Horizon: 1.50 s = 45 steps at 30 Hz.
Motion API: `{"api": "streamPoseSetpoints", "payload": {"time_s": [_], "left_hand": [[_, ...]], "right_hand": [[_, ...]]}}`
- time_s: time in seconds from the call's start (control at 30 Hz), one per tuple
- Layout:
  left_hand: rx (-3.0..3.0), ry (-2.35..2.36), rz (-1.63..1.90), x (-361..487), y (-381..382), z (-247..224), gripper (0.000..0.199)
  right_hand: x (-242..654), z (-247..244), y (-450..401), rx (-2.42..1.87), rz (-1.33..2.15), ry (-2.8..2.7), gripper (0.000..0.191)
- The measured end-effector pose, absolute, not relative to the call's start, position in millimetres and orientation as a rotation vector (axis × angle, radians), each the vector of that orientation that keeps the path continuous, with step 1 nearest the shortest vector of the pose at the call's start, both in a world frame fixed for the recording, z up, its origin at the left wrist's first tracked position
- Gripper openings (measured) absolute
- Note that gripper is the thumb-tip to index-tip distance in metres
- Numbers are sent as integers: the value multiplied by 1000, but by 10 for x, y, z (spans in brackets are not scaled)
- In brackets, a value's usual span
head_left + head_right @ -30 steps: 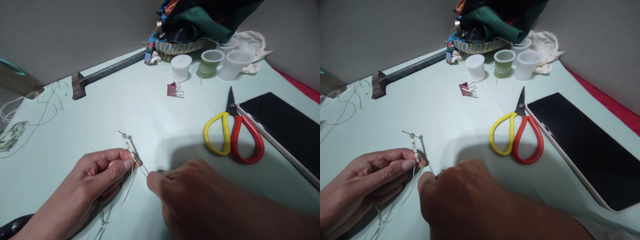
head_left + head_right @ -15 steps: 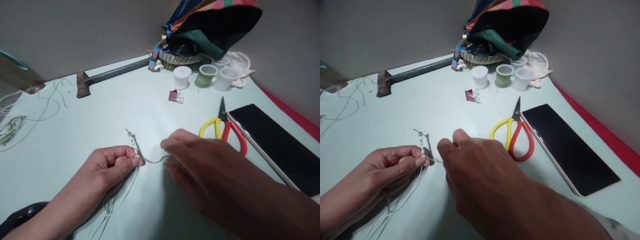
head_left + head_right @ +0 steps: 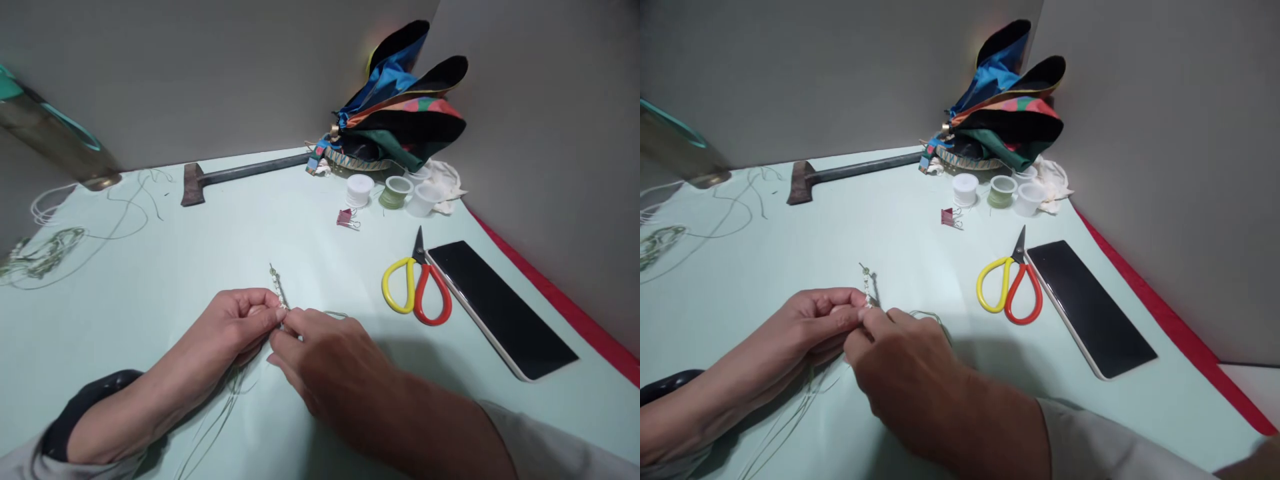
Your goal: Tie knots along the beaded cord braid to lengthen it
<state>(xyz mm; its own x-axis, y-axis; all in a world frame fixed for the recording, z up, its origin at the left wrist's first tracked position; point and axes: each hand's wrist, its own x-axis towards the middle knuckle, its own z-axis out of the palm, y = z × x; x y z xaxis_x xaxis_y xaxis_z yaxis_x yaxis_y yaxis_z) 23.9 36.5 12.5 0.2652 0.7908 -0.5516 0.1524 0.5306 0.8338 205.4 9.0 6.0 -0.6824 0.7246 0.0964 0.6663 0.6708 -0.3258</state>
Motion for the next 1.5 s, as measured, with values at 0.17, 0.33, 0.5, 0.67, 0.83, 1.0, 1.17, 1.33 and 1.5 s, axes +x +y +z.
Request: {"api": "streamPoseSetpoints", "payload": {"time_s": [0.17,0.33,0.5,0.67,0.83,1.0,1.17,1.33,1.5], "left_hand": [[952,1264,542,267,376,140,36],[940,1279,552,286,365,174,32],[956,1285,546,289,375,166,33],[954,1276,530,278,377,145,32],[963,1262,540,253,365,123,34],[976,1271,523,249,373,103,32],[977,1287,525,235,350,92,32],[978,1277,521,234,341,85,41],[977,1277,509,236,350,79,41]], "right_hand": [[2084,89,73,-1150,297,-2647,26],[2227,162,96,-1171,306,-2564,36],[2362,251,210,-1231,182,-2484,32],[2311,283,240,-1171,-12,-2448,32],[2208,168,296,-1122,12,-2409,35],[2214,57,376,-1124,269,-2358,27],[2218,23,396,-1162,583,-2264,23],[2186,25,373,-1190,795,-2168,4],[2164,61,388,-1263,1005,-2063,5]]}}
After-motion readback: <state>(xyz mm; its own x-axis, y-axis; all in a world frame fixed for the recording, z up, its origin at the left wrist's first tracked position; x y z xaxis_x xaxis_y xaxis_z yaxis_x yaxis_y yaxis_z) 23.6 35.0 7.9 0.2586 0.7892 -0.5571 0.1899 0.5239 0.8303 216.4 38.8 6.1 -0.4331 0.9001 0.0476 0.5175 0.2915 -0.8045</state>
